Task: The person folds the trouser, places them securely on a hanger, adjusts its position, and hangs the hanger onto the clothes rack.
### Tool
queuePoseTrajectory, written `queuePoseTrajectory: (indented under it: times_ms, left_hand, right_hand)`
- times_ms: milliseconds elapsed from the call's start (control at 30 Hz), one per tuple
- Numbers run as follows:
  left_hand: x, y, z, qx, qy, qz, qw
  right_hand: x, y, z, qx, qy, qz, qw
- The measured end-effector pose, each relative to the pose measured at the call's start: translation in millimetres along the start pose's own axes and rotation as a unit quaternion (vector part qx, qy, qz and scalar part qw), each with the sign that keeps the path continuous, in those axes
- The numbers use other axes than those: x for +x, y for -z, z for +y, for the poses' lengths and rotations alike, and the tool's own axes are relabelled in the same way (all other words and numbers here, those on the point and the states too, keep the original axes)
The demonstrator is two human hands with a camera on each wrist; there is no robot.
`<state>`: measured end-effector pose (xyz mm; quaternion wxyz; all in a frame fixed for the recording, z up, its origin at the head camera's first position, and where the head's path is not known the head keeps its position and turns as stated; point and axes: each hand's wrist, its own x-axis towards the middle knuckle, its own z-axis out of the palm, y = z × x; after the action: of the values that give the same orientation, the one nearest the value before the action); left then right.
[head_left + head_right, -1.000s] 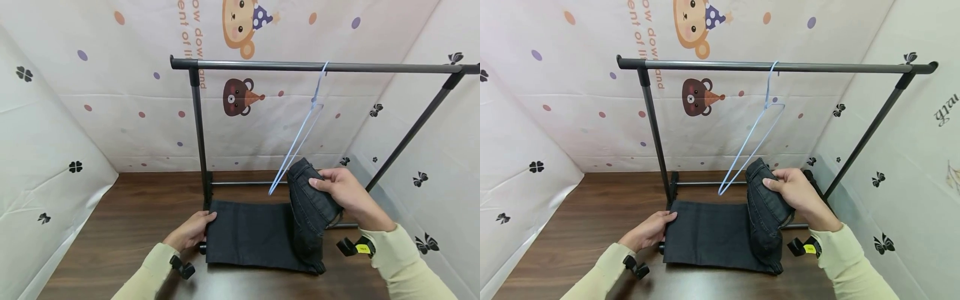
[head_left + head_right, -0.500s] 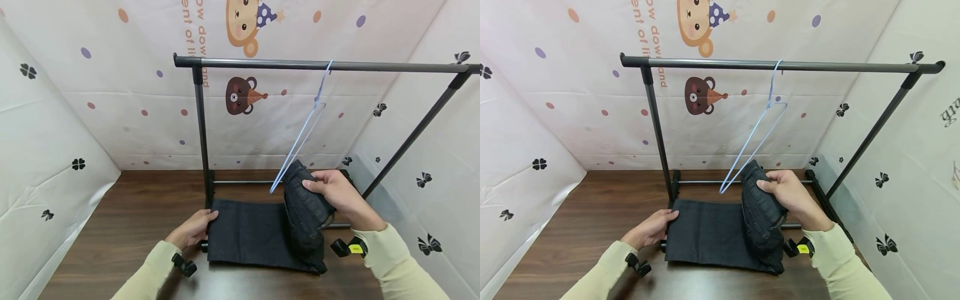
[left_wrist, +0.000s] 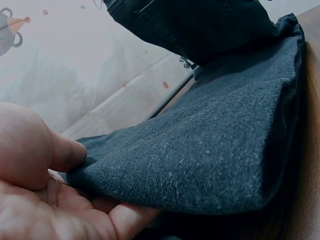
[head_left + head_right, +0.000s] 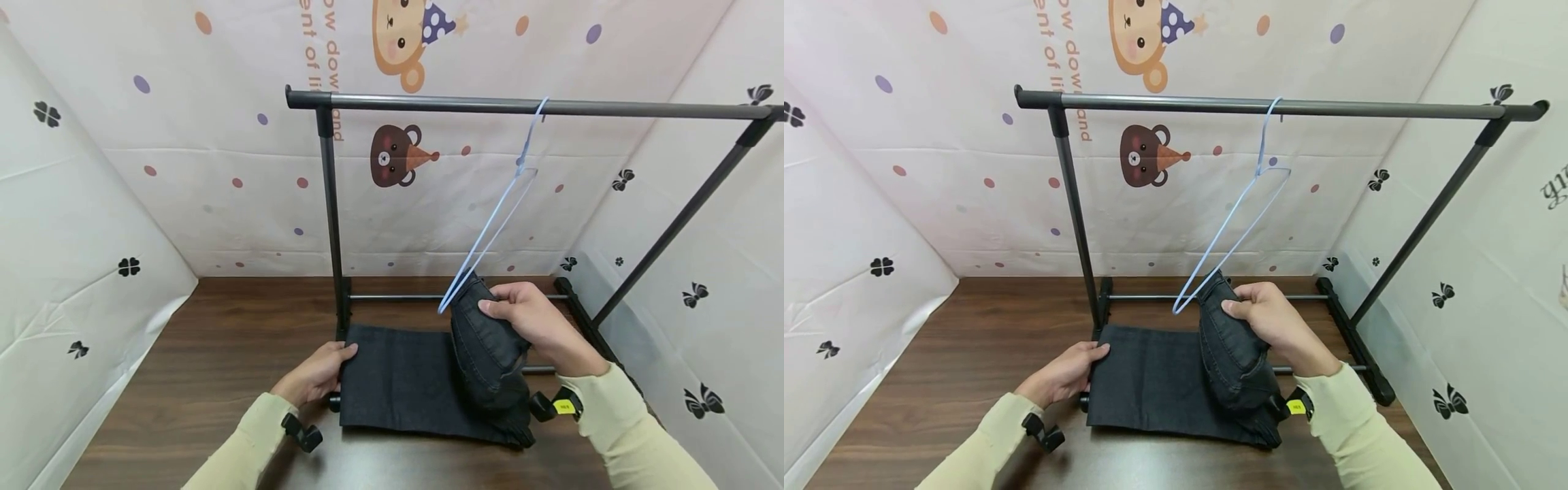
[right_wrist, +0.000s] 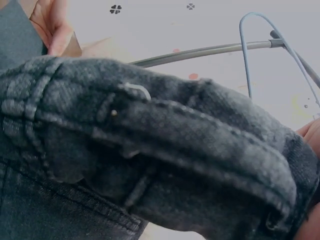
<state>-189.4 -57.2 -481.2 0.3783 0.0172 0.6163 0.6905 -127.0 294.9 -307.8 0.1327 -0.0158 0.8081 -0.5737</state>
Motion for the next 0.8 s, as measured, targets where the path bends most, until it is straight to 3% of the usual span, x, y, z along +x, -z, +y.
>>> queuePoseTrajectory:
  times_ms: [500,800]
  left_hand:
    - [-0.2,-0.2,1.5,0.002,0.002,0.005,1.0]
    - [0.1,-0.5,0.8,0.004,0.004,0.005,1.0]
  right_hand:
    - [16.5,-22.3,12.1,0.032,-0.015,-0.03,0.9989]
    - [24.9,-31.1,18.3,0.006,-0.011,-0.034,0.9993]
